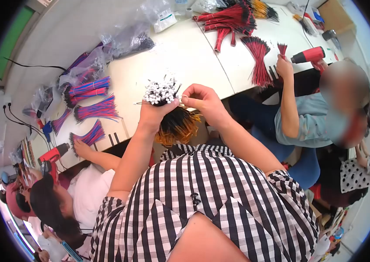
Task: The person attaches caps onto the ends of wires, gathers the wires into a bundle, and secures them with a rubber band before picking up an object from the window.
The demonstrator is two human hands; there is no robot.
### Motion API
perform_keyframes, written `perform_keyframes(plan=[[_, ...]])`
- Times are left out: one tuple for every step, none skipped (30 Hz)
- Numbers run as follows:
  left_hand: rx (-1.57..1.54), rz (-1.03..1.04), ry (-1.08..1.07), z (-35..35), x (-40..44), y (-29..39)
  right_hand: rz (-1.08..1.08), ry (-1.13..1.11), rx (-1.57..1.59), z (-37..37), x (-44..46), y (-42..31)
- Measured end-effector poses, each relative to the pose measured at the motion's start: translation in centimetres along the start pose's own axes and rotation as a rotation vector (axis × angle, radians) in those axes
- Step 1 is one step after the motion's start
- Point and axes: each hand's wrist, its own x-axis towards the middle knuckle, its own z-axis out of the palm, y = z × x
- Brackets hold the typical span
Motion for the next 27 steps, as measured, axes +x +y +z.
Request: perform_keyframes(plan=[[0.017, 0.016, 0.018, 0.4, 0.1, 0.0, -0.003, -0.012, 0.003, -0.6, 0.0, 0.0], [0.022, 0.024, 0.03, 0.8, 0.1, -0.1, -0.01, -0.05, 0.089, -1.3, 0.1, 0.0], [0.089, 0.058, 0.055, 1.3, 0.1, -0.2, -0.017, -0.092, 0.174, -1.9, 0.1, -0.1], [0.155, 0.086, 0.082, 1.8, 0.0, -0.3, -0.014, -0.109, 0.174, -2.6, 0.1, -0.5], [0.156, 0.092, 0.099, 2.2, 0.0, -0.2, -0.012, -0.118, 0.328, -3.1, -0.1, -1.2], [0.162, 0.121, 0.177, 2.7, 0.0, -0.1, -0.011, -0.125, 0.481, -3.6, -0.3, -1.8], [0.17, 0.152, 0.253, 3.1, 0.1, 0.0, -0.01, -0.141, 0.483, -4.1, -0.3, -2.1], [0.177, 0.16, 0.262, 3.5, 0.0, 0.2, -0.024, -0.251, 0.549, -4.4, -0.4, -2.2], [0.203, 0.175, 0.241, 3.9, -0.1, 0.3, -0.038, -0.359, 0.614, -4.6, -0.5, -2.4], [0.226, 0.186, 0.217, 4.2, -0.4, 0.3, -0.025, -0.357, 0.613, -4.7, -0.9, -2.8], [0.246, 0.194, 0.194, 4.7, -0.7, 0.3, -0.024, -0.362, 0.616, -5.4, -0.9, -3.2], [0.379, 0.199, 0.22, 5.8, -0.9, 0.8, 0.045, -0.457, 0.567, -6.4, -0.8, -3.8], [0.516, 0.224, 0.074, 5.8, -1.2, 1.0, 0.114, -0.554, 0.513, -7.2, -0.6, -4.4], [0.388, 0.232, 0.061, 6.8, -1.5, 1.2, 0.161, -0.585, 0.274, -7.7, -0.4, -4.9], [0.26, 0.242, 0.047, 7.8, -1.7, 1.4, 0.16, -0.596, 0.269, -7.8, -0.5, -6.0], [0.33, 0.279, 0.017, 7.8, -1.6, 1.0, 0.065, -0.643, -0.129, -7.6, -0.7, -7.5], [0.382, 0.334, 0.007, 7.7, -1.7, 0.8, -0.04, -0.67, -0.528, -7.6, -0.6, -8.5], [0.396, 0.308, 0.006, 7.4, -1.6, 0.3, -0.103, -0.718, -0.849, -7.8, -0.2, -8.5], [0.411, 0.282, 0.003, 7.1, -1.6, 0.1, -0.114, -0.72, -0.854, -7.3, -0.4, -9.0], [0.414, 0.293, 0.002, 7.3, -1.7, 0.2, -0.184, -0.687, -1.141, -6.3, -1.1, -9.8], [0.416, 0.316, 0.001, 7.6, -1.8, 0.3, -0.247, -0.64, -1.425, -5.5, -1.6, -10.3], [0.415, 0.339, 0.001, 7.8, -1.9, 0.3, -0.27, -0.643, -1.427, -5.3, -1.7, -10.3], [0.411, 0.347, 0.0, 7.8, -1.9, 0.3, -0.273, -0.641, -1.435, -5.1, -2.0, -10.5], [0.437, 0.324, -0.016, 7.8, -1.9, 0.4, -0.261, -0.656, -1.478, -4.8, -2.3, -10.8], [0.463, 0.305, -0.03, 7.7, -1.8, 0.4, -0.252, -0.671, -1.524, -4.5, -2.5, -11.1], [0.461, 0.309, -0.028, 7.7, -1.9, 0.4, -0.254, -0.672, -1.528, -4.4, -2.6, -11.2], [0.469, 0.316, -0.052, 7.7, -2.0, 0.4, -0.254, -0.69, -1.526, -4.3, -2.8, -11.3]])
